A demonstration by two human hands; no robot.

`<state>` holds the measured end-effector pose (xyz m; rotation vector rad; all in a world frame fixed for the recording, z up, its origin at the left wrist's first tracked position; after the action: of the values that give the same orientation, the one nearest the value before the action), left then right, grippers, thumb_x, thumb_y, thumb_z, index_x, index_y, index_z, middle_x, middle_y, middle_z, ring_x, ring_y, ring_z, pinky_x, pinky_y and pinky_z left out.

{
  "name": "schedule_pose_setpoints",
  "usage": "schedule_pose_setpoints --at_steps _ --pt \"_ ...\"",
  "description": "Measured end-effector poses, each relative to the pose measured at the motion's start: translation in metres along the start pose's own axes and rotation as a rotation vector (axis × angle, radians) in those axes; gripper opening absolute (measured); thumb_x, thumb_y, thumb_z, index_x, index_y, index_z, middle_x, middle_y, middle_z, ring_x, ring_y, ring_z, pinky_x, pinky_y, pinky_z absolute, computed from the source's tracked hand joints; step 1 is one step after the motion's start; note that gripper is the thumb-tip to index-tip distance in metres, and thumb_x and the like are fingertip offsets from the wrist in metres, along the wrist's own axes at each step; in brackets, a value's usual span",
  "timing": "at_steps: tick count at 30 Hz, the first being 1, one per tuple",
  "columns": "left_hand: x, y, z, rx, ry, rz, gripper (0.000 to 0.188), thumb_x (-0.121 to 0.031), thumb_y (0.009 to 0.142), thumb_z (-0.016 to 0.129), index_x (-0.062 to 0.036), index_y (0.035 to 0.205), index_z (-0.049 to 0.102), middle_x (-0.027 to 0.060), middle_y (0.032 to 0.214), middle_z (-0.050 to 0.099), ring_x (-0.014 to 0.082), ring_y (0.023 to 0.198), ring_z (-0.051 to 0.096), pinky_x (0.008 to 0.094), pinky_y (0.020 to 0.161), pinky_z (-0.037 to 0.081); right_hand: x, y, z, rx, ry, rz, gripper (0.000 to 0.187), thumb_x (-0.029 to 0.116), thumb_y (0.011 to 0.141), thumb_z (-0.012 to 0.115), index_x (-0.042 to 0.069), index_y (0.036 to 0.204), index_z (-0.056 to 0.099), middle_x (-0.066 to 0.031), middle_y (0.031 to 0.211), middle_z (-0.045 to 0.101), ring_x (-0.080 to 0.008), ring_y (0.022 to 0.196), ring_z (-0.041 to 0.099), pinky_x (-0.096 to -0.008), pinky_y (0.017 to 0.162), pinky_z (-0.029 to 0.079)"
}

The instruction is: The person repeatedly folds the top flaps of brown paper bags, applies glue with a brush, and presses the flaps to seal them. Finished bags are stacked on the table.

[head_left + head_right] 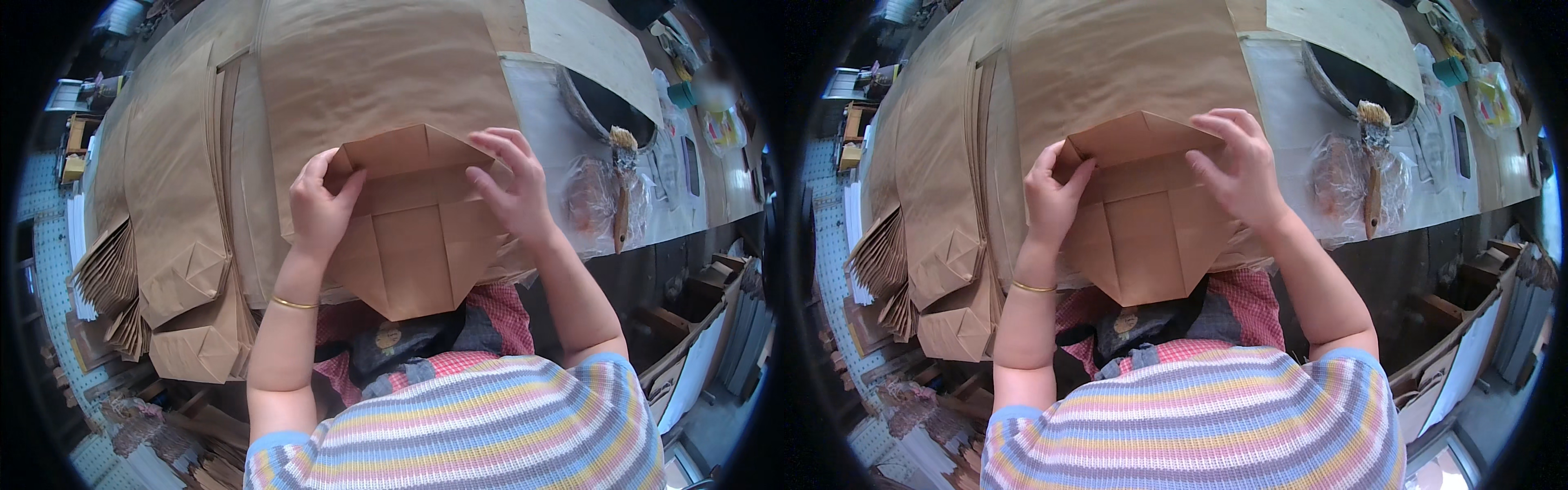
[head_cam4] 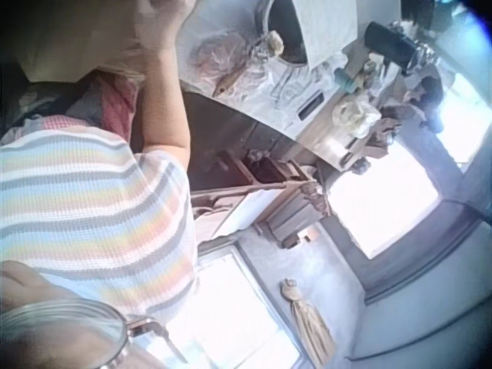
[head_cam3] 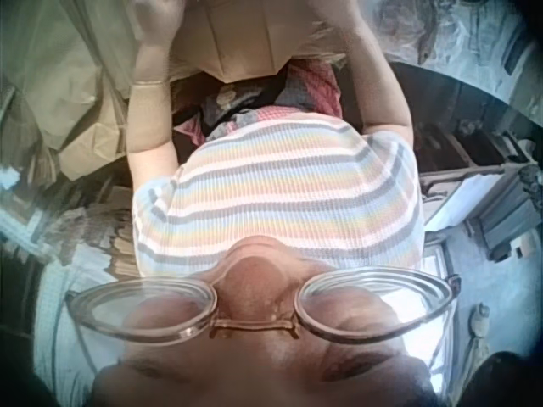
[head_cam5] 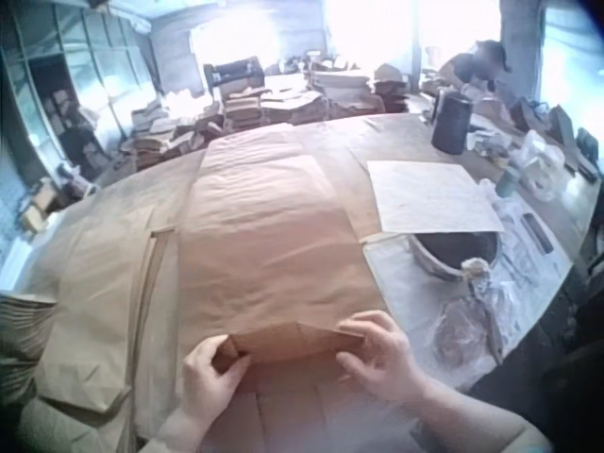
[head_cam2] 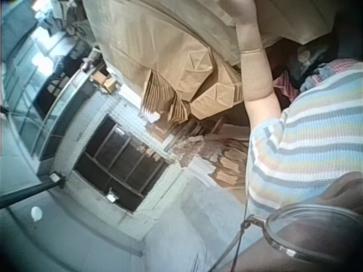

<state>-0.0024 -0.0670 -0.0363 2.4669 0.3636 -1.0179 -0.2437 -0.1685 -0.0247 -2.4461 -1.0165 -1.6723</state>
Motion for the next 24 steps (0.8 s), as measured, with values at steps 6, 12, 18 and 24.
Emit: schedule_pose_setpoints --at_steps 6,12,18,24 --pt "0.012 0.001 -0.02 0.293 -0.415 -0.058 0.035 -0.003 0.083 0.049 0.0071 0.112 0.065 0.016 0.101 0.071 0.0189 0.091 0.066 0.0305 0.084 0.052 0.043 0.008 0.081 0.234 -0.042 -0.109 0.016 0.016 0.081 0.066 0.001 0.087 0.067 -0.0176 0.084 0.066 -0.0357 0.077 0.065 -0.0433 0.067 0.053" --pt "0.01 0.042 0.004 0.298 0.062 -0.201 0.032 -0.01 0.078 0.054 0.0062 0.101 0.067 0.02 0.091 0.071 0.0267 0.089 0.068 0.0343 0.08 0.053 0.055 0.008 0.112 0.199 -0.053 -0.087 0.017 0.015 0.081 0.065 0.005 0.067 0.064 -0.0171 0.067 0.062 -0.0344 0.062 0.064 -0.0432 0.06 0.052" --pt "0.021 0.052 0.028 0.472 -0.107 -0.304 0.025 -0.002 0.073 0.058 0.0037 0.096 0.065 0.0099 0.086 0.069 0.0153 0.078 0.063 0.0302 0.069 0.051 0.077 0.018 0.08 0.25 -0.559 -0.326 0.005 0.013 0.071 0.065 0.009 0.074 0.062 -0.0074 0.081 0.064 -0.0262 0.077 0.065 -0.0381 0.063 0.052" --pt "0.012 0.065 0.016 0.396 -0.132 -0.29 0.017 -0.006 0.079 0.065 0.0021 0.095 0.065 0.0066 0.076 0.067 0.014 0.069 0.06 0.0291 0.064 0.049 0.04 0.045 0.061 0.914 -0.749 -0.403 0.01 0.013 0.073 0.066 0.009 0.082 0.068 -0.0104 0.094 0.062 -0.0261 0.093 0.062 -0.0374 0.075 0.052"
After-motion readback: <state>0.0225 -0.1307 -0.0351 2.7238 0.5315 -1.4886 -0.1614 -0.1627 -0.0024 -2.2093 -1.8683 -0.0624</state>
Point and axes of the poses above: each hand's wrist, its own y-axis towards the middle knuckle, its own z-axis out of the palm, x = y × z, the point moved 4 cm from there along y, towards the middle knuckle
